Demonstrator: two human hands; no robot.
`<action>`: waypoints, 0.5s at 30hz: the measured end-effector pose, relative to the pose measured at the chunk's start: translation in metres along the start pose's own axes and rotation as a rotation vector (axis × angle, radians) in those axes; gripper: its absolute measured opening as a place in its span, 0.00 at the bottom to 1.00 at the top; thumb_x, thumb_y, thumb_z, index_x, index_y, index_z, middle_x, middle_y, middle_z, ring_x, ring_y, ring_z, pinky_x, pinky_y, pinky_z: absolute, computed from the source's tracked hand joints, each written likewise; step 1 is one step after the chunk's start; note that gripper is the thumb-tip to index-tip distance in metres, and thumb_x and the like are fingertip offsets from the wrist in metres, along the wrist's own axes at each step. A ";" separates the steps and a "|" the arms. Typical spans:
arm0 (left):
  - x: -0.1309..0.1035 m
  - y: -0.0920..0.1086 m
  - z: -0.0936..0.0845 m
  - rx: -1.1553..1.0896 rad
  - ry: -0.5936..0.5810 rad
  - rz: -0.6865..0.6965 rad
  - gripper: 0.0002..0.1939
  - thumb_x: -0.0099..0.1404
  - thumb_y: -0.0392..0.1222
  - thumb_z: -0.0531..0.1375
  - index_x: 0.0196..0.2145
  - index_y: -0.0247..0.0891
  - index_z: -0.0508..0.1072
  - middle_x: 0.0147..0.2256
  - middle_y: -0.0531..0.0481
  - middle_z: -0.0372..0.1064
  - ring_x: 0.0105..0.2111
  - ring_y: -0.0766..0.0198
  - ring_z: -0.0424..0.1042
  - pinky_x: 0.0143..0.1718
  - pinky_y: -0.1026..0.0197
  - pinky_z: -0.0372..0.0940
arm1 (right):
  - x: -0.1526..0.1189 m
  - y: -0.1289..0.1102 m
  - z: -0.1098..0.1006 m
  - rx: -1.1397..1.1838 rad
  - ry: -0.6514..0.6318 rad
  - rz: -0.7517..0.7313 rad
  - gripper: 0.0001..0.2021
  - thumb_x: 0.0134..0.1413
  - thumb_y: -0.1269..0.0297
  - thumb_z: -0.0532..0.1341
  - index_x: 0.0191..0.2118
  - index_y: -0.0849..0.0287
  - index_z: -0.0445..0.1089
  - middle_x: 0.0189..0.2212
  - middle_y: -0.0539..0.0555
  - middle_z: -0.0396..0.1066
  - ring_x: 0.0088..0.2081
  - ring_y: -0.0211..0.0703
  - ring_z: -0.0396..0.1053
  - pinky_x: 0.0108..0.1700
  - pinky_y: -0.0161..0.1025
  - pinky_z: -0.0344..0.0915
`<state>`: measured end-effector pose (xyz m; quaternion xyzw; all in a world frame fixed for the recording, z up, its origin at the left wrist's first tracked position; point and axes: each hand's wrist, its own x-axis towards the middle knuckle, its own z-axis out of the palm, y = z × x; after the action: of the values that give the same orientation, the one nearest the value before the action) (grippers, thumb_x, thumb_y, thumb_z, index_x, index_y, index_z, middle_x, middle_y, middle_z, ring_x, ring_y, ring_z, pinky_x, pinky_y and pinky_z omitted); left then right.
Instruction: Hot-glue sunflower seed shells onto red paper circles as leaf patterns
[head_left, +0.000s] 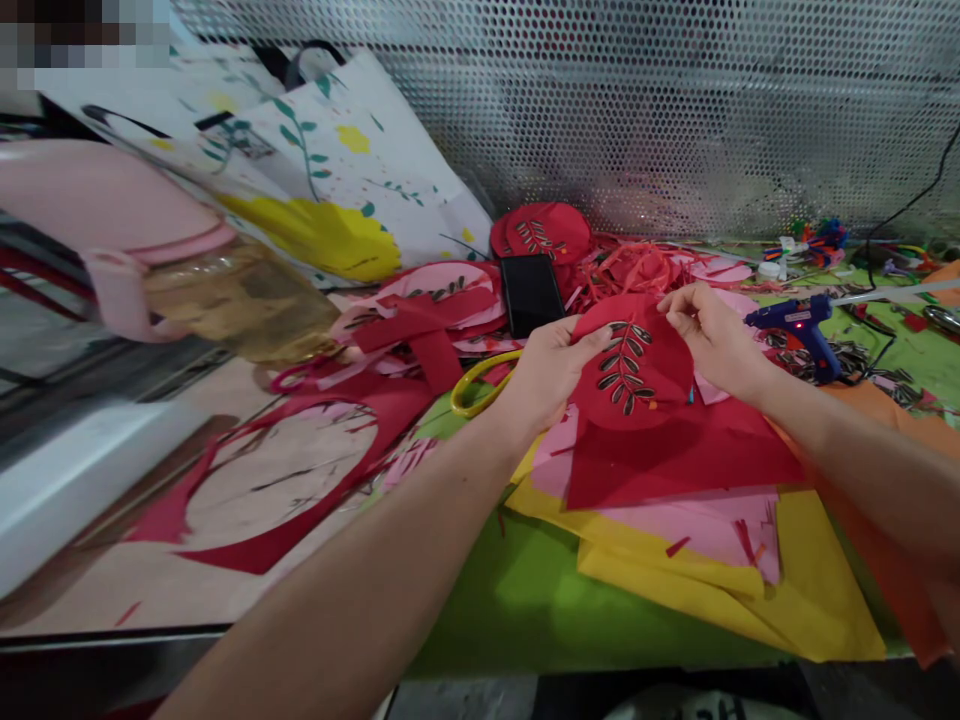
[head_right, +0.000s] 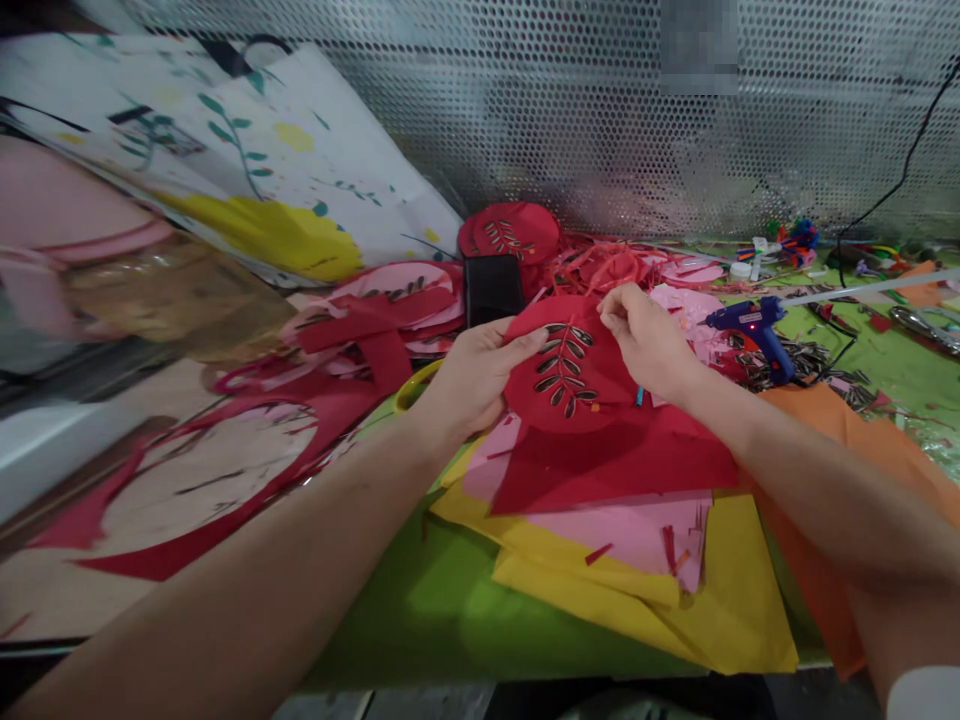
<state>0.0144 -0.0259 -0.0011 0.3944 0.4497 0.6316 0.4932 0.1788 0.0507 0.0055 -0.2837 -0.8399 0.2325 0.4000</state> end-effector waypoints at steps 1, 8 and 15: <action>0.000 0.000 0.000 0.005 0.008 0.006 0.17 0.44 0.44 0.70 0.32 0.34 0.76 0.27 0.49 0.75 0.26 0.62 0.73 0.33 0.59 0.69 | 0.000 0.001 0.000 0.061 0.008 0.001 0.03 0.55 0.69 0.50 0.31 0.55 0.54 0.31 0.53 0.65 0.34 0.41 0.64 0.38 0.41 0.61; 0.001 -0.003 -0.001 0.052 0.076 0.048 0.14 0.47 0.44 0.68 0.31 0.35 0.75 0.26 0.52 0.74 0.24 0.63 0.71 0.30 0.58 0.68 | 0.000 -0.001 0.001 0.127 -0.065 0.108 0.03 0.54 0.71 0.50 0.35 0.56 0.55 0.26 0.48 0.66 0.26 0.36 0.62 0.32 0.38 0.60; 0.001 -0.004 -0.002 0.112 0.114 0.110 0.12 0.49 0.44 0.66 0.31 0.36 0.74 0.26 0.52 0.72 0.25 0.64 0.70 0.30 0.59 0.68 | -0.003 -0.018 -0.003 -0.413 -0.232 0.165 0.16 0.54 0.59 0.58 0.46 0.59 0.60 0.25 0.50 0.68 0.28 0.43 0.66 0.31 0.38 0.56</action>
<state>0.0137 -0.0243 -0.0056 0.4088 0.4892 0.6531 0.4087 0.1777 0.0364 0.0168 -0.3984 -0.8838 0.1189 0.2145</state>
